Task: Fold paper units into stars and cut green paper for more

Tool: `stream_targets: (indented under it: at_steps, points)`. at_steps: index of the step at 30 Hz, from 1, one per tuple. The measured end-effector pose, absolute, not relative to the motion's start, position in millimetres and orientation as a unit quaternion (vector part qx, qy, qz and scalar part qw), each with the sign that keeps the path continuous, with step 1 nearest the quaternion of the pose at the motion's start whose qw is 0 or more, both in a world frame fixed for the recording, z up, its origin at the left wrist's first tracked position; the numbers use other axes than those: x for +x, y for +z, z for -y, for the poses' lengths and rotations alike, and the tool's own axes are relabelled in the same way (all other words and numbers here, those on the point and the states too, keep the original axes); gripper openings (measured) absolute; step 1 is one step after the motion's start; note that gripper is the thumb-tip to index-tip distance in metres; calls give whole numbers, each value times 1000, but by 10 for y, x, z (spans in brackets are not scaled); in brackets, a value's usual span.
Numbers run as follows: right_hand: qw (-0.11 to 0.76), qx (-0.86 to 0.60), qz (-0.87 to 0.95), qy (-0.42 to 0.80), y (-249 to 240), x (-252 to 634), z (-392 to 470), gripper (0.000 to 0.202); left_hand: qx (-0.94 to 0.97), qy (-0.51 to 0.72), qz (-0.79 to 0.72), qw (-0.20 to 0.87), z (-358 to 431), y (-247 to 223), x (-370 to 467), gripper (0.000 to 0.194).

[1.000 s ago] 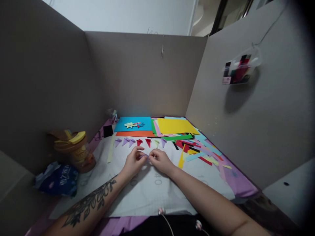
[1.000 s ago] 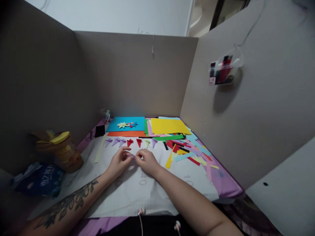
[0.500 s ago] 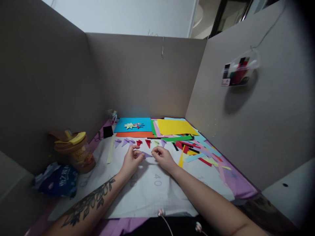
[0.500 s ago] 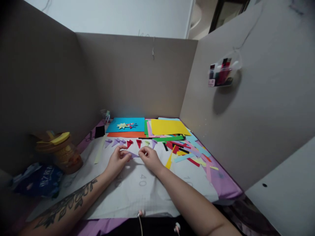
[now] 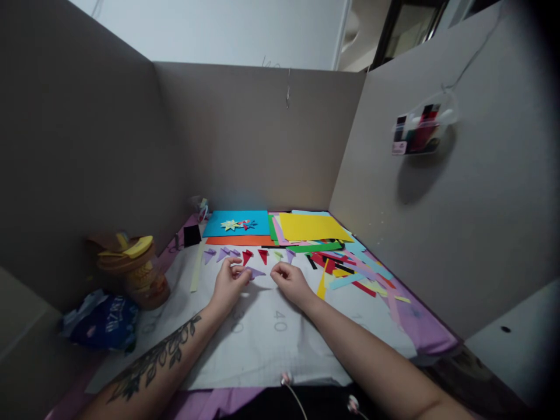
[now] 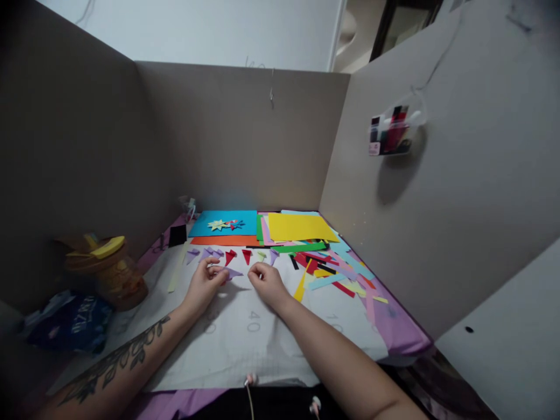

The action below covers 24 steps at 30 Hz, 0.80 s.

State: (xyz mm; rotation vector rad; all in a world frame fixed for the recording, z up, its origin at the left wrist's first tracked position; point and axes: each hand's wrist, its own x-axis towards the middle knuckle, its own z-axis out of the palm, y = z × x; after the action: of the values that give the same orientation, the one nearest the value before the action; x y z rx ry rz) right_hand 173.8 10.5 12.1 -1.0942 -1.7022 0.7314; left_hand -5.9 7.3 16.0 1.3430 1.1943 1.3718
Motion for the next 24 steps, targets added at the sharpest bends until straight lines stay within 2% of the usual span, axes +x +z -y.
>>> stream_targets:
  at_steps: [4, 9, 14, 19, 24]
  points:
    - [488, -431, 697, 300, 97, 1678, -68, 5, 607, 493, -461, 419, -30, 86, -7, 39]
    - [471, -399, 730, 294, 83, 1583, 1, 14, 653, 449, -424, 439, 28, 41, 52, 43]
    - [471, -413, 714, 312, 76, 1599, -17, 11, 635, 468, -443, 426, 11, 104, 26, 35]
    - [473, -411, 711, 320, 44, 1587, -13, 13, 637, 464, -433, 437, -6, 99, 16, 35]
    - [483, -413, 695, 337, 39, 1646, -72, 15, 646, 439, -442, 440, -31, 45, -3, 18]
